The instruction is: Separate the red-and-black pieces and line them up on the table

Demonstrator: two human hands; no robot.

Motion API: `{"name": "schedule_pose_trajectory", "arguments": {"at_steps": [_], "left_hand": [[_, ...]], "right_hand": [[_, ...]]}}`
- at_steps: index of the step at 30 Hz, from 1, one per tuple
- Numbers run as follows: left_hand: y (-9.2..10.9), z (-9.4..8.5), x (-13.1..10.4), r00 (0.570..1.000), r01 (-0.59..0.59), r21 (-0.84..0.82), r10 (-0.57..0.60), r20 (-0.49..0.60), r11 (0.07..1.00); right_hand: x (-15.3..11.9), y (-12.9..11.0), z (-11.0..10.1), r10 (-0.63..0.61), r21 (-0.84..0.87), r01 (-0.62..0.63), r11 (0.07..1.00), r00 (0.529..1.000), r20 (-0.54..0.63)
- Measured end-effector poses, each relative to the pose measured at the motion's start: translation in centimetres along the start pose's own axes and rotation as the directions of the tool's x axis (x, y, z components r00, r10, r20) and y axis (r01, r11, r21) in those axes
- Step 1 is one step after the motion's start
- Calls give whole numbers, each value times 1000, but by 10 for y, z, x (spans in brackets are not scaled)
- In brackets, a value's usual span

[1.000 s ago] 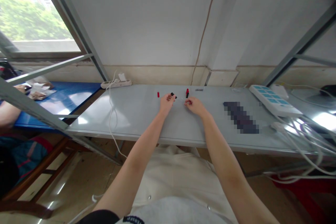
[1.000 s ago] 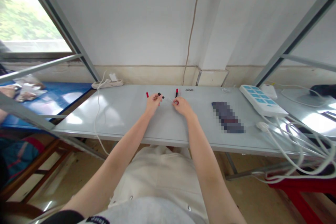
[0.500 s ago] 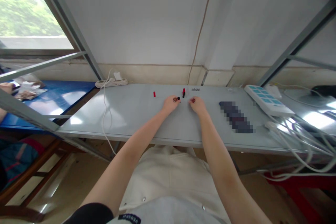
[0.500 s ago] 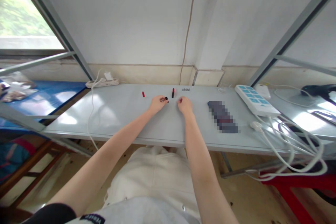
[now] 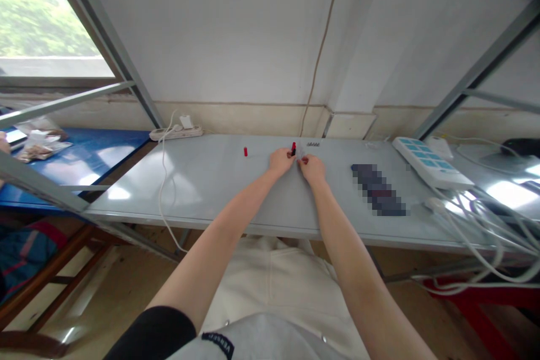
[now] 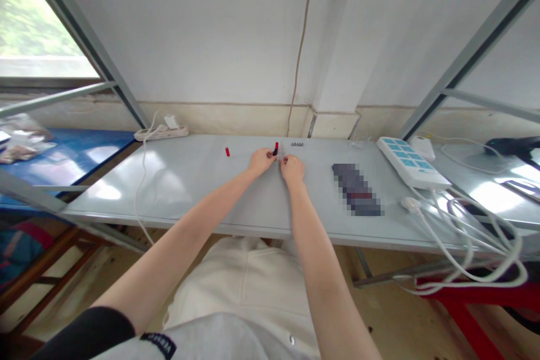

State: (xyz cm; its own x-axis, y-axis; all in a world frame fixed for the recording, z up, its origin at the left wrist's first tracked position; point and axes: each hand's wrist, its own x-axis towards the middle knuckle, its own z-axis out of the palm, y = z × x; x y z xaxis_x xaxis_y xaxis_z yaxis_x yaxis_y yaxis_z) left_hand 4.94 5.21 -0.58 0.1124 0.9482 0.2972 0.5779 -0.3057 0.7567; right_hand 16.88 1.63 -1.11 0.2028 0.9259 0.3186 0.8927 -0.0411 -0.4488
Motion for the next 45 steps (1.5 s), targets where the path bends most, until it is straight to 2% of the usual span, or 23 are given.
{"name": "schedule_pose_trajectory", "arguments": {"at_steps": [8, 15, 19, 22, 25, 28, 30, 33, 35, 36, 38, 40, 42, 45], "left_hand": [[-4, 2, -1, 999, -33, 147, 31, 16, 989], [-3, 2, -3, 999, 33, 55, -33, -5, 998], [-4, -3, -3, 999, -17, 183, 10, 39, 983], [-7, -10, -6, 997, -61, 180, 52, 56, 982], [-9, -22, -13, 997, -82, 105, 83, -4, 991], [-10, -41, -25, 985, -106, 42, 111, -133, 993], [-10, -55, -33, 963, -109, -6, 104, -250, 994], [-16, -71, -41, 887, -81, -132, 11, -462, 988], [-22, -76, -41, 828, -16, -266, -136, -544, 964], [-25, -78, -40, 806, 37, -351, -236, -543, 936], [-32, -80, -37, 780, 157, -530, -434, -450, 833], [-36, -82, -34, 770, 231, -670, -553, -316, 705], [-39, -83, -32, 762, 257, -759, -608, -222, 599], [-41, -85, -30, 746, 276, -826, -652, -138, 491]], "right_hand": [[2, 2, 2, -5, -3, 5, 1000, 999, 33], [4, 2, 2, 2, -33, 0, 999, 998, 63], [4, 3, 3, -14, -60, 16, 998, 999, 31], [3, 2, 2, 2, -62, 0, 998, 999, 33], [-1, -1, -2, 30, -65, -27, 997, 999, 45], [-7, -7, -8, 67, -54, -67, 996, 998, 14], [-11, -12, -13, 97, -31, -97, 995, 995, -4], [-14, -19, -17, 108, 9, -108, 994, 994, -15], [-16, -23, -18, 103, 33, -102, 994, 994, -24], [-16, -24, -19, 102, 44, -100, 994, 994, -30], [-17, -26, -20, 100, 67, -97, 993, 994, -46], [-18, -28, -21, 100, 91, -93, 991, 993, -70], [-19, -30, -21, 102, 109, -92, 990, 991, -92], [-20, -32, -21, 97, 114, -83, 990, 988, -120]]}}
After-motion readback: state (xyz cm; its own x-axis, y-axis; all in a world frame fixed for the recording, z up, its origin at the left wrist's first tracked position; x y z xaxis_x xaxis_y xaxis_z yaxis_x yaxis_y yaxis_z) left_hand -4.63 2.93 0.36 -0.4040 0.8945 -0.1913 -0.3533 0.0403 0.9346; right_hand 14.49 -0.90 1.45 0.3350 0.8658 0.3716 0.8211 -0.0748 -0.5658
